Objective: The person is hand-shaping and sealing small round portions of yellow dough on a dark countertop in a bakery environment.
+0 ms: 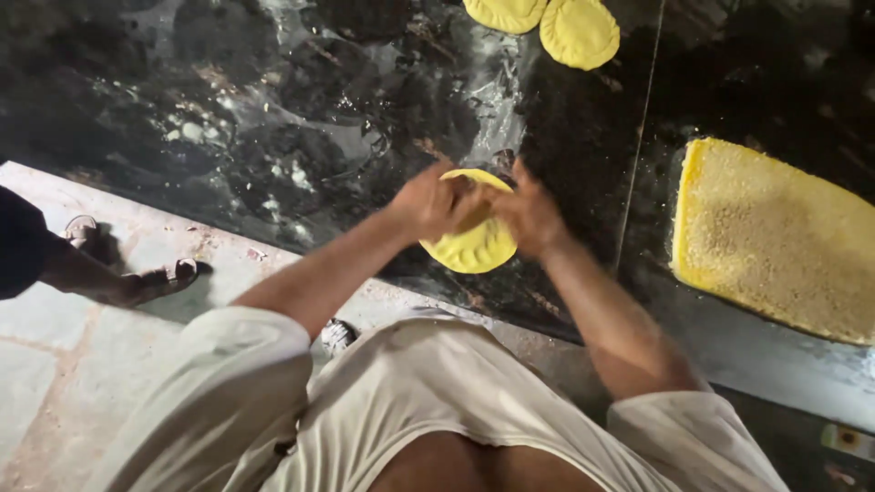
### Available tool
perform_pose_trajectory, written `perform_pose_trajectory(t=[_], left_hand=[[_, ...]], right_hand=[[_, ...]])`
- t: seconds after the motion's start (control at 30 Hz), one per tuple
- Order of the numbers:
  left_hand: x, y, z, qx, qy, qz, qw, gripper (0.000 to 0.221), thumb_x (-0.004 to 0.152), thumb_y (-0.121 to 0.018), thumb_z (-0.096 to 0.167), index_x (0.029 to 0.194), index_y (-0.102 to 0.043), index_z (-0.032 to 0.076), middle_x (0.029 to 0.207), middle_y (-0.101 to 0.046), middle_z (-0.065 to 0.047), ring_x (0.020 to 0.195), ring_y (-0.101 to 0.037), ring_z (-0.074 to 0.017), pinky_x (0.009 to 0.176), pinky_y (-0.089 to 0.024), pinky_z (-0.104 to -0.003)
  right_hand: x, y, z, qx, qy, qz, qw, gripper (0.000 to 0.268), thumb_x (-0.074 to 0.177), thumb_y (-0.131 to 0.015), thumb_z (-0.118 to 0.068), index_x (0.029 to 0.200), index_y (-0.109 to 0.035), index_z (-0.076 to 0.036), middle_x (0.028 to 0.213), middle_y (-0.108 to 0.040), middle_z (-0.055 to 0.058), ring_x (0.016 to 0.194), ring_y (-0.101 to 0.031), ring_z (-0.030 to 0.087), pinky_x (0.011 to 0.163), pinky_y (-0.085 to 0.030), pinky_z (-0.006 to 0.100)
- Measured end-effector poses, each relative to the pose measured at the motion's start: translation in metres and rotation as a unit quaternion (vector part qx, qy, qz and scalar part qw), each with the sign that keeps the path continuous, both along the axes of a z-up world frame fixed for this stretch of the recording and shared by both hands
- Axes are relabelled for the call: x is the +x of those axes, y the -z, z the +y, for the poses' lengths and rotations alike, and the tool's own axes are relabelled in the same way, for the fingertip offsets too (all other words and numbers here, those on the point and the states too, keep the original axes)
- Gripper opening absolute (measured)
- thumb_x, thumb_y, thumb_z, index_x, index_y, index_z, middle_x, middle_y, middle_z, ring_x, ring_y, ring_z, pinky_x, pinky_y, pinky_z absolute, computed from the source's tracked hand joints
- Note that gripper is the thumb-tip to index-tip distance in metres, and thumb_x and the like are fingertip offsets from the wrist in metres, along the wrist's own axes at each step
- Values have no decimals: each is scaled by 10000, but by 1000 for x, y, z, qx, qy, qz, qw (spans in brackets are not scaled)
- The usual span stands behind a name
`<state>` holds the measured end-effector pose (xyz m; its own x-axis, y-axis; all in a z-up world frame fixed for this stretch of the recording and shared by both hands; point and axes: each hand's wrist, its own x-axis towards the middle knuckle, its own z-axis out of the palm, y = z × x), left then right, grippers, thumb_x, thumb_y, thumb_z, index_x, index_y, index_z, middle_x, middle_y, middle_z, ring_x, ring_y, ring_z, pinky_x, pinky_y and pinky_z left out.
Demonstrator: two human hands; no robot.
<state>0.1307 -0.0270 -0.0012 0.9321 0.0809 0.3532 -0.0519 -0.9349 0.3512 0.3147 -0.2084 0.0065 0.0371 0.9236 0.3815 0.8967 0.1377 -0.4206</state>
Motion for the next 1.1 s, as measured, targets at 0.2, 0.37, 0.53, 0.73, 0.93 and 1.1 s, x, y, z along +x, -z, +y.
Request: perform_pose_trajectory(t=[0.2, 0.37, 0.53, 0.73, 0.93, 1.1], left_hand=[[9, -6, 18, 87, 69, 58, 992, 484, 1050, -431, 407, 1356, -625, 87, 1155, -727, -195, 1111, -668, -349, 1188, -377, -536], [11, 4, 9, -76, -21, 44, 996, 563, 1057, -419, 472, 1447, -576, 97, 1318, -616, -247, 1222, -557, -420, 1148, -328, -506], [13, -20, 7, -96, -6, 99, 990, 651, 1079, -313, 523, 1514, -482, 69, 1317, -673, -232, 1311, -595, -365, 1267, -226, -486], [-15, -21, 15, -62, -17, 142, 988, 726, 1035, -287, 605, 1479, -499, 71, 1493, -537, -162, 1431, -427, -324, 1238, -251, -475], [-21, 5, 20, 52, 10, 122, 991, 724, 1041, -263, 558, 1529, -450, 57, 1573, -462, -132, 1512, -345, -276, 1251, -169, -531], [-41, -13, 11, 80, -19, 173, 982, 769, 1000, -271, 622, 1526, -398, 76, 1620, -373, -116, 1520, -193, -378, 1190, -96, -589]], right_hand=[[-3, -8, 5, -89, 55, -21, 994, 409, 1079, -445, -346, 1071, -757, -81, 1203, -744, 133, 1137, -712, 304, 1290, -192, 589], [-6, 6, 24, -130, 52, -134, 981, 402, 1074, -412, -353, 1188, -703, -100, 1214, -739, 119, 1215, -676, 287, 1351, -236, 559], [-8, 5, 22, -13, 12, -99, 995, 509, 1115, -403, -405, 1349, -641, -20, 1314, -682, 198, 1255, -609, 371, 1182, -181, 615], [9, 15, 6, -77, 35, -31, 996, 388, 1176, -314, -380, 1229, -629, -160, 1497, -650, 69, 1446, -595, 239, 1348, -119, 595], [6, 2, -6, -206, 30, 10, 978, 489, 1110, -314, -312, 1538, -475, -138, 1650, -364, 109, 1532, -288, 270, 1220, -33, 630], [-21, 14, -33, -146, 76, -85, 983, 561, 1080, -401, -400, 1549, -442, -95, 1631, -358, 90, 1522, -316, 272, 1223, -85, 604]])
